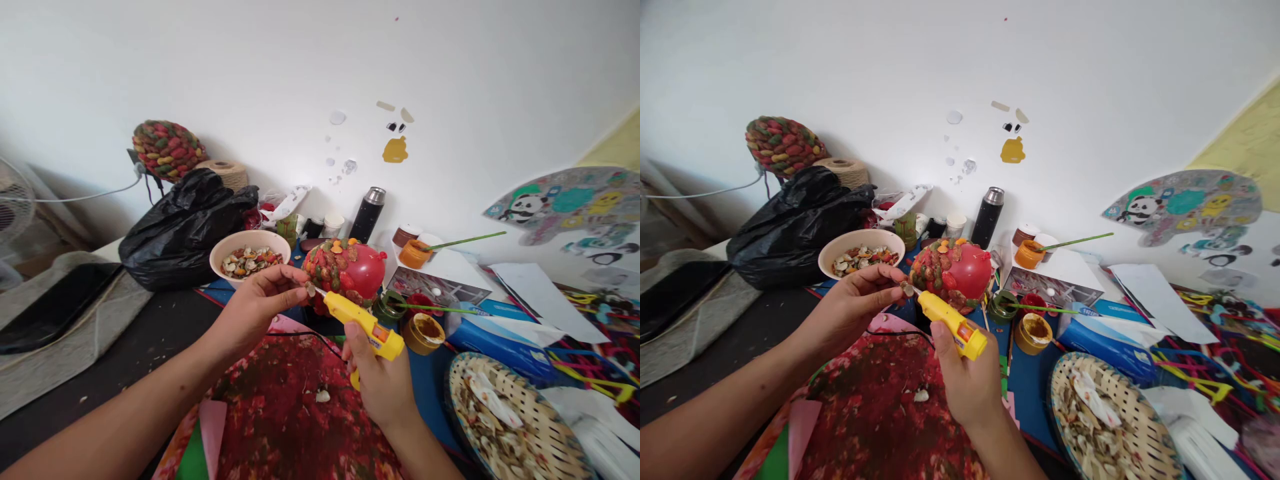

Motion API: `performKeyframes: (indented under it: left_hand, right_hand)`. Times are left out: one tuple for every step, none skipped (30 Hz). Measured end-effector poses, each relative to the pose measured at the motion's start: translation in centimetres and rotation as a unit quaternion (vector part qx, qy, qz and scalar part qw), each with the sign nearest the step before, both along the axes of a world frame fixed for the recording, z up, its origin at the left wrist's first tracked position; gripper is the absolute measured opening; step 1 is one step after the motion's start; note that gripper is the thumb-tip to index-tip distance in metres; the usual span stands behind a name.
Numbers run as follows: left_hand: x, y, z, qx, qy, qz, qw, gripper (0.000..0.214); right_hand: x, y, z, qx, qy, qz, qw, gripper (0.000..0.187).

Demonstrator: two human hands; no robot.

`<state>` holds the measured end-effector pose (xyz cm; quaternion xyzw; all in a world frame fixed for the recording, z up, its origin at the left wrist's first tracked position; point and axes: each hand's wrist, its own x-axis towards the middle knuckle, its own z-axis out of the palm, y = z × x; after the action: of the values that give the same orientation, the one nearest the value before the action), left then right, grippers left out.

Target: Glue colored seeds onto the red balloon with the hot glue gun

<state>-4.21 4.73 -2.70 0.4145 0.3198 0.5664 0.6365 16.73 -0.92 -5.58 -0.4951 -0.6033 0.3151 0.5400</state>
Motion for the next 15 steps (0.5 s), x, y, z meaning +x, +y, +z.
performKeyframes:
  left_hand:
    - [0.00, 0.02, 0.00, 0.001, -0.001, 0.000, 1.000, 0.032]
    - [0.00, 0.03, -0.01, 0.003, -0.003, -0.001, 1.000, 0.031]
    - [0.00, 0.04, -0.01, 0.005, -0.004, -0.001, 1.000, 0.031]
    - [-0.01, 0.05, -0.01, 0.006, -0.005, -0.002, 1.000, 0.031]
    - [-0.01, 0.06, -0.01, 0.008, -0.006, -0.003, 1.000, 0.030]
    - [-0.02, 0.06, -0.01, 0.009, -0.006, -0.002, 1.000, 0.030]
    - [-0.03, 0.06, -0.01, 0.010, -0.005, -0.001, 1.000, 0.030]
    - [-0.04, 0.06, -0.01, 0.010, -0.004, 0.001, 1.000, 0.030]
    - [-0.04, 0.06, 0.00, 0.010, -0.003, 0.003, 1.000, 0.030]
    - [-0.04, 0.07, 0.00, 0.010, -0.003, 0.004, 1.000, 0.030]
    - [-0.04, 0.07, 0.01, 0.010, -0.003, 0.005, 1.000, 0.030]
    - [-0.03, 0.07, 0.02, 0.010, -0.004, 0.004, 1.000, 0.030]
    - [-0.02, 0.07, 0.02, 0.011, -0.004, 0.004, 1.000, 0.030]
    - [-0.02, 0.08, 0.02, 0.011, -0.005, 0.005, 1.000, 0.031]
    - [-0.02, 0.08, 0.02, 0.012, -0.005, 0.007, 1.000, 0.031]
  right_hand:
    - [0.02, 0.00, -0.02, 0.003, -0.003, -0.004, 1.000, 0.061]
    - [0.03, -0.02, -0.04, 0.003, -0.005, -0.007, 1.000, 0.061]
    - [0.04, -0.04, -0.06, 0.002, -0.005, -0.008, 1.000, 0.061]
    - [0.05, -0.07, -0.08, 0.000, -0.005, -0.008, 1.000, 0.061]
    - [0.05, -0.09, -0.09, -0.001, -0.003, -0.008, 1.000, 0.061]
    - [0.05, -0.10, -0.10, -0.002, -0.001, -0.006, 1.000, 0.061]
    - [0.05, -0.11, -0.10, -0.002, 0.001, -0.005, 1.000, 0.062]
    - [0.04, -0.10, -0.09, -0.001, 0.001, -0.003, 1.000, 0.062]
    - [0.04, -0.08, -0.09, 0.000, 0.001, -0.003, 1.000, 0.062]
    - [0.03, -0.05, -0.09, 0.001, 0.000, -0.002, 1.000, 0.062]
    - [0.03, -0.03, -0.09, 0.001, -0.002, -0.002, 1.000, 0.062]
    - [0.04, 0.00, -0.09, 0.001, -0.003, -0.002, 1.000, 0.062]
    - [0.05, 0.01, -0.10, 0.000, -0.004, -0.003, 1.000, 0.062]
    - [0.07, 0.02, -0.12, -0.001, -0.005, -0.003, 1.000, 0.062]
    - [0.09, 0.02, -0.14, -0.002, -0.006, -0.005, 1.000, 0.062]
